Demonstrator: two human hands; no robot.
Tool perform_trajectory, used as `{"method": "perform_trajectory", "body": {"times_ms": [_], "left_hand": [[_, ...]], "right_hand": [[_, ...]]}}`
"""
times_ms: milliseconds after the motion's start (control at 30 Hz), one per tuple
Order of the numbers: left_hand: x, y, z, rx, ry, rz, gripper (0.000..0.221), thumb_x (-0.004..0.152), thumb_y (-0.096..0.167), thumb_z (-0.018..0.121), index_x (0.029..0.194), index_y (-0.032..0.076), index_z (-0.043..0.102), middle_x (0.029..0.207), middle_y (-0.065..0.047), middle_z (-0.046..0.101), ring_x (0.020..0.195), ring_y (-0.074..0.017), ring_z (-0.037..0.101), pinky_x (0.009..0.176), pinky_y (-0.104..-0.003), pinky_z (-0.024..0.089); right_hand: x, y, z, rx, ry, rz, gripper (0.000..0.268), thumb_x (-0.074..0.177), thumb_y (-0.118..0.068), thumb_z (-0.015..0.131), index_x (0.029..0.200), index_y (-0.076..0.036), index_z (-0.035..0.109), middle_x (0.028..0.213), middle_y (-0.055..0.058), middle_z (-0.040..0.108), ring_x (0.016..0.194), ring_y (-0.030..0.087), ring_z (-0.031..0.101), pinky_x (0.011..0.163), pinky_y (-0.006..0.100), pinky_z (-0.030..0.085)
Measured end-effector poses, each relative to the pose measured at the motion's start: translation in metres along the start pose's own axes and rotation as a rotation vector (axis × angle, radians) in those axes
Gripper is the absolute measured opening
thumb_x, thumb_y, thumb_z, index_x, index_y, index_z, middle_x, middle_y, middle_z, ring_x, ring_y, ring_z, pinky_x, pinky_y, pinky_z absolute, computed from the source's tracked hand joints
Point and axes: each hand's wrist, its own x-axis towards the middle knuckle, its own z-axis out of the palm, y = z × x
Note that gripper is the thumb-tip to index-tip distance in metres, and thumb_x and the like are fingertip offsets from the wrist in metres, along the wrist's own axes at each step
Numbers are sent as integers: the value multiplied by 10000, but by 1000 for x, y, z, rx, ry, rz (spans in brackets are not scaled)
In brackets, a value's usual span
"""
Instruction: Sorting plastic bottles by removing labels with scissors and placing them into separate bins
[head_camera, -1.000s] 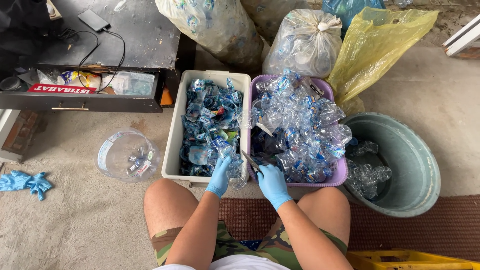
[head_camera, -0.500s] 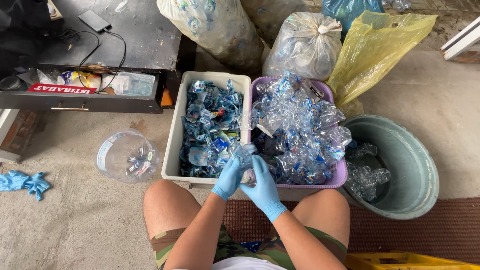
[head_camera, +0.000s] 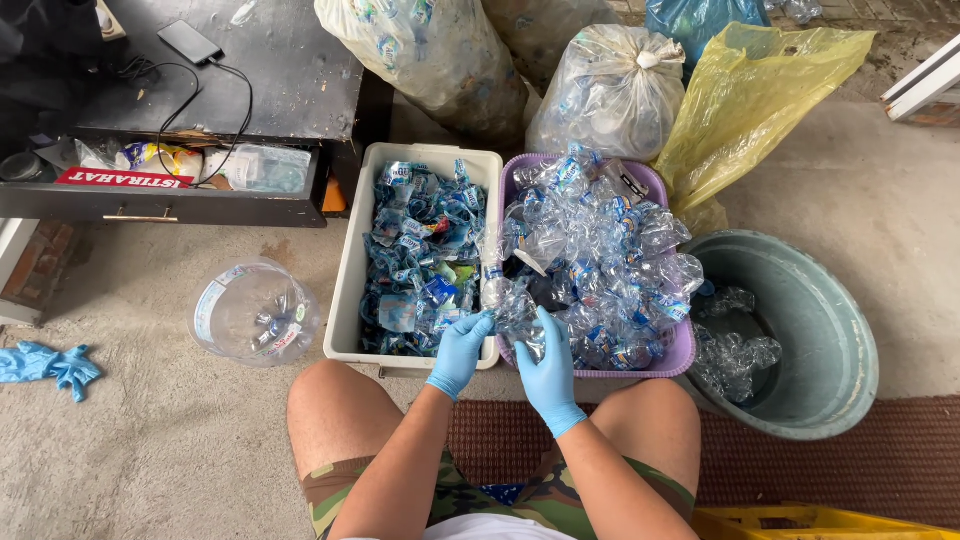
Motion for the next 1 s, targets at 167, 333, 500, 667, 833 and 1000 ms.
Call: {"method": "perform_trajectory", "body": {"times_ms": [167, 333, 500, 667, 833, 1000], "left_hand": [[6, 3, -6, 89, -44, 75, 71, 933, 115, 778, 956, 57, 812, 841, -86, 784, 883, -131, 663, 967, -348, 539], [4, 33, -5, 107, 81, 104, 78, 866, 77, 851, 906, 70, 784, 837, -44, 775, 847, -109, 653, 908, -347, 552], [28, 16, -54, 374, 469, 34, 280, 945, 184, 716, 1218, 151, 768, 1097, -117, 783, 1078, -226, 710, 1032, -447, 518], [32, 7, -70, 767, 438, -58, 790, 893, 286, 762, 1588, 115, 428, 1558, -183, 475, 1437, -390, 467, 1196, -574, 369], [32, -30, -75, 1255, 285, 159, 423, 912, 287, 711, 1331, 251, 665, 1358, -109, 648, 1201, -404, 654, 1016, -552, 539], [31, -56, -79, 1591, 171, 292, 279, 940, 476, 589, 1087, 308, 755, 931, 15, 783, 879, -251, 757, 822, -426, 556]], "right_hand": [[2, -4, -7, 97, -13, 39, 679, 910, -67, 751, 1517, -104, 448, 1230, 94, 548, 1177, 320, 584, 987, 506, 493], [1, -24, -17, 208, -46, 138, 693, 908, -108, 764, 1528, -97, 455, 1258, 86, 607, 1261, 315, 569, 1074, 512, 454], [0, -16, -11, 276, -71, 221, 670, 895, -122, 791, 1503, -99, 508, 1245, 75, 644, 1286, 286, 560, 1114, 487, 412], [-4, -16, -5, 291, -90, 250, 674, 883, -125, 796, 1497, -97, 521, 1260, 93, 665, 1306, 309, 558, 1135, 510, 396], [-4, -20, -3, 268, -115, 253, 690, 886, -142, 799, 1514, -100, 517, 1270, 95, 664, 1284, 305, 569, 1126, 488, 417], [3, -16, -5, 229, -123, 239, 683, 876, -143, 803, 1505, -140, 538, 1236, 63, 686, 1150, 255, 641, 1021, 432, 500]]}}
